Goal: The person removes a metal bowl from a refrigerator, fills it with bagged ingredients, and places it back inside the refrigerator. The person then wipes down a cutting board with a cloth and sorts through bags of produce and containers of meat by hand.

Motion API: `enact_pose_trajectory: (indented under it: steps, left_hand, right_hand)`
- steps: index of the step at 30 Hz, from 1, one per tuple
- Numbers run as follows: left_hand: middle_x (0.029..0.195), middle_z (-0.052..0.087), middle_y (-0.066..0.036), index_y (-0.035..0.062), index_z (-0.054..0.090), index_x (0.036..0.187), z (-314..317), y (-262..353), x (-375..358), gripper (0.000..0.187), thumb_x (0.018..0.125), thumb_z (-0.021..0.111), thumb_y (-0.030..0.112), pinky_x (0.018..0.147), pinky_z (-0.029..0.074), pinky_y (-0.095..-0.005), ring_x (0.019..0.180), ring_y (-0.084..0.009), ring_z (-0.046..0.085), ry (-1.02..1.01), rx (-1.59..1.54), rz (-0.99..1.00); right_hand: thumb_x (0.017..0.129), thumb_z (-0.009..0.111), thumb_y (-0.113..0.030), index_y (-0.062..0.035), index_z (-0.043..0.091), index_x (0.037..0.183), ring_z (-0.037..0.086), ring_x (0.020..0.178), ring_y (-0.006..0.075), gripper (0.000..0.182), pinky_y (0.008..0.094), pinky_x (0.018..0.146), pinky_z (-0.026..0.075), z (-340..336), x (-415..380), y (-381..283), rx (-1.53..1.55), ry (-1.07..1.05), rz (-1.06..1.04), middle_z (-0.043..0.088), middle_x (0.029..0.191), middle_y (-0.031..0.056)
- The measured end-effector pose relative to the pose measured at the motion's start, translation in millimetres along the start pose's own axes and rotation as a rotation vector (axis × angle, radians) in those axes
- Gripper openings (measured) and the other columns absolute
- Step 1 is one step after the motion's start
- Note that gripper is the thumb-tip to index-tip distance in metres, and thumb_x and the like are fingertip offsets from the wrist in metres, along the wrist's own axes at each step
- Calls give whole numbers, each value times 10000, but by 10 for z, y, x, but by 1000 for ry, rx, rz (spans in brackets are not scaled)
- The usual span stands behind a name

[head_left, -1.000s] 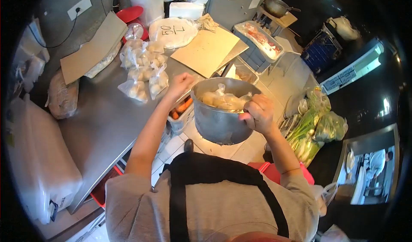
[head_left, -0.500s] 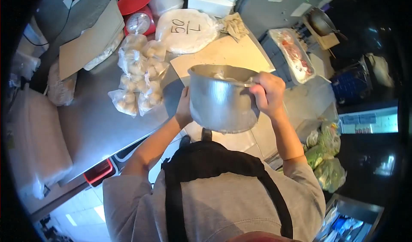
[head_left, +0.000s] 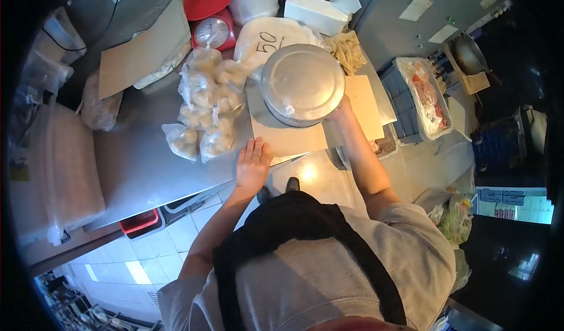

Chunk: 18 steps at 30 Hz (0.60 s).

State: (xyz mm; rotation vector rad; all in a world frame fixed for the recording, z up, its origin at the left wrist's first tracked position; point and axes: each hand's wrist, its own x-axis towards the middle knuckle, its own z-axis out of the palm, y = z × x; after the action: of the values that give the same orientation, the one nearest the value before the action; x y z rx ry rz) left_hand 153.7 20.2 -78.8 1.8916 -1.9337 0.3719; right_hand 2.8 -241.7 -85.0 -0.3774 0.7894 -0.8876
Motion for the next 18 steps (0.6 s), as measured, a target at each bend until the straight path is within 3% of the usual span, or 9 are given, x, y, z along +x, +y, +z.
enact_pose_trajectory:
  steps: [3, 5, 11, 13, 15, 16, 18]
  left_hand:
    - [1046, 552, -161, 12, 553, 972, 1, 10, 3, 333, 714, 592, 218, 821, 413, -412, 987, -315, 521, 18, -1, -27]
    - [1049, 551, -162, 12, 553, 969, 9, 7, 16, 330, 716, 591, 220, 819, 413, -414, 987, -313, 519, 34, -10, -35]
    - [1055, 548, -167, 5, 565, 955, 49, -17, -42, 318, 721, 585, 220, 824, 407, -418, 995, -317, 510, 39, -41, -26]
    - [1059, 547, -169, 3, 569, 954, 46, -24, 18, 315, 722, 582, 216, 827, 405, -421, 997, -319, 509, 55, -43, -32]
    - [1058, 549, -174, 3, 578, 951, 34, -24, -9, 307, 721, 580, 207, 836, 397, -428, 997, -325, 508, 45, -77, -46]
    - [1058, 549, -174, 3, 578, 951, 34, -26, -10, 307, 721, 580, 207, 836, 397, -428, 997, -325, 508, 36, -73, -52]
    - [1104, 523, -179, 1, 564, 991, 2, 22, -14, 347, 714, 577, 210, 840, 384, -455, 1066, -336, 458, -10, -42, -62]
  right_hand:
    - [877, 382, -316, -28, 429, 1186, 518, 1011, 315, 425, 466, 831, 453, -149, 132, -44, 40, -131, 34, 498, 1153, 183]
    - [871, 440, -174, 37, 462, 1127, 548, 968, 272, 332, 402, 818, 470, -141, 115, -114, 67, -205, -3, 533, 1093, 188]
    - [865, 462, -199, 42, 459, 1127, 551, 960, 268, 356, 411, 801, 477, -46, 172, -127, -51, -30, -71, 535, 1087, 193]
    - [861, 473, -218, 16, 448, 1150, 544, 972, 259, 374, 407, 788, 484, 60, -8, -152, -57, -52, -83, 525, 1110, 178]
    - [875, 434, -279, -30, 445, 1172, 538, 984, 253, 388, 399, 786, 486, 321, -355, -200, -34, -250, -127, 511, 1147, 145]
    - [885, 334, -406, -114, 338, 1267, 453, 1097, 245, 481, 382, 880, 440, 347, -432, -244, -39, -316, -64, 400, 1268, 99]
    - [883, 336, -410, -114, 335, 1269, 450, 1100, 246, 487, 382, 883, 437, 426, -519, -262, -23, -361, -67, 401, 1267, 99]
